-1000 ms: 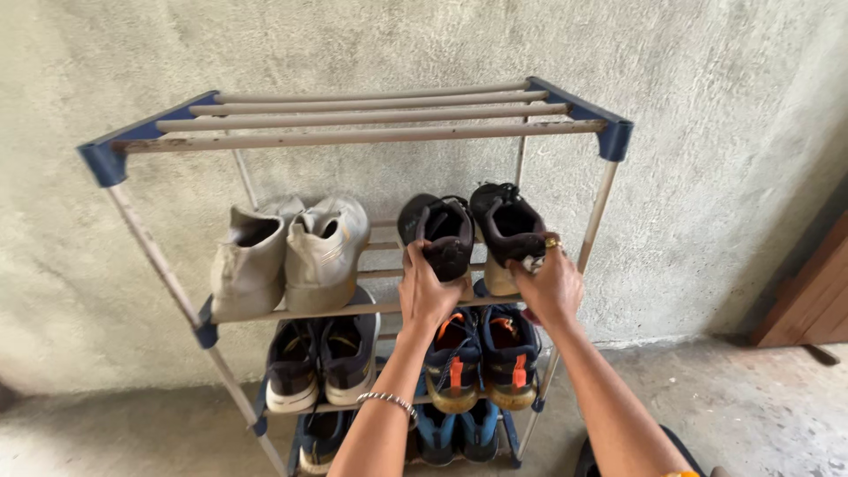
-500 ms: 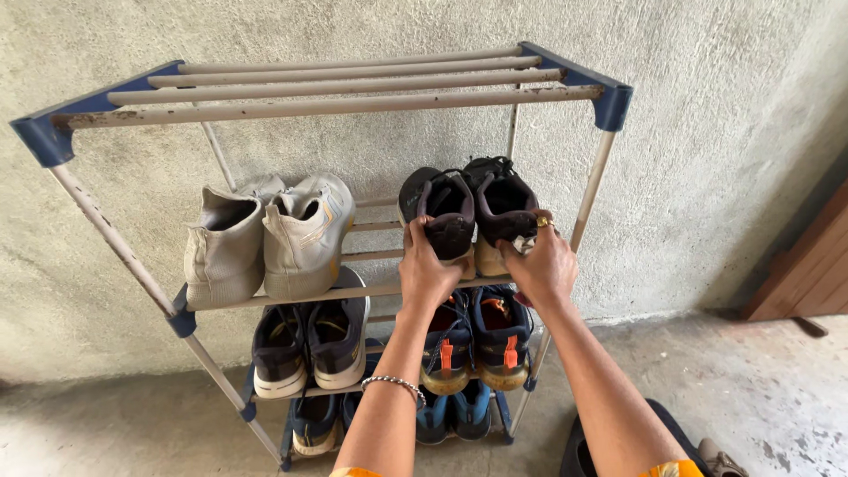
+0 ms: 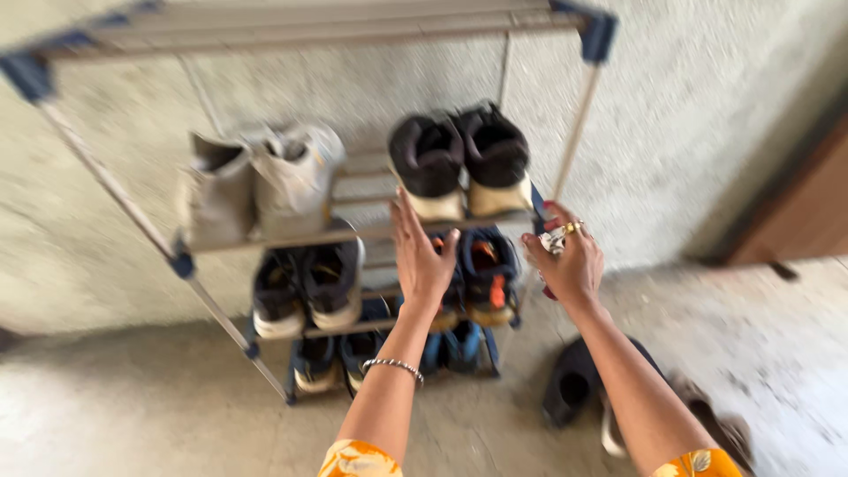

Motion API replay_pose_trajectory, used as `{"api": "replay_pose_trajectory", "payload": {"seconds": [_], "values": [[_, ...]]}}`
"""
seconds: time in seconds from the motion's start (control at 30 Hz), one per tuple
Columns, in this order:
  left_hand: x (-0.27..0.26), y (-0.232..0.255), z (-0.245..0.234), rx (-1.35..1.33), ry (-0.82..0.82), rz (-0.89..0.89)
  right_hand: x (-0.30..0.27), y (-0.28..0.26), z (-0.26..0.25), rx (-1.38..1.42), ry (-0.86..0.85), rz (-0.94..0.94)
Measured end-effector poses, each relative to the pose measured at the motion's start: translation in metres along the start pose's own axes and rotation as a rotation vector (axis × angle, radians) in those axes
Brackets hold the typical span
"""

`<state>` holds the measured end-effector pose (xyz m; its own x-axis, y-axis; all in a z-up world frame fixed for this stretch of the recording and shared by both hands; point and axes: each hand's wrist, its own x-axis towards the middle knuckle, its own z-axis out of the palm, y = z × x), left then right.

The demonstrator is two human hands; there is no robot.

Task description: The person wipes several pairs of shoes with a cloth, handling each shoe individually and rotating it to clean different sides. The shoes are placed back on a metal shoe rack after cleaning.

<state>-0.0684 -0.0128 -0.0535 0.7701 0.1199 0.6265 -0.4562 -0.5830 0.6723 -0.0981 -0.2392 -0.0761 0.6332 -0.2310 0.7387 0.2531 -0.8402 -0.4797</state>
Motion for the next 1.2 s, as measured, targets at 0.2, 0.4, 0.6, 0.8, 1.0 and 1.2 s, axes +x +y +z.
{"api": "replay_pose_trajectory", "payload": {"seconds": [0.2,0.4,0.6,0.8,1.0,1.2], "values": [[-0.115,-0.013,0.082,0.121,-0.075,0.264,-0.112,0.140,-0.028,-0.204,0.214,0.107],[-0.249,-0.046,0.201,0.037,-0.566,0.132,-0.252,0.295,-0.035,-0.409,0.037,0.473],[-0.347,-0.105,0.287,0.038,-0.999,-0.072,-0.306,0.389,-0.017,-0.480,-0.483,0.901],[-0.400,-0.174,0.346,0.066,-1.082,-0.148,-0.348,0.435,0.062,-0.395,-0.794,0.867],[-0.423,-0.213,0.369,-0.001,-1.040,-0.273,-0.360,0.426,0.137,-0.321,-1.052,0.695],[-0.415,-0.237,0.352,-0.106,-0.817,-0.355,-0.370,0.432,0.180,-0.272,-1.293,0.645]]}}
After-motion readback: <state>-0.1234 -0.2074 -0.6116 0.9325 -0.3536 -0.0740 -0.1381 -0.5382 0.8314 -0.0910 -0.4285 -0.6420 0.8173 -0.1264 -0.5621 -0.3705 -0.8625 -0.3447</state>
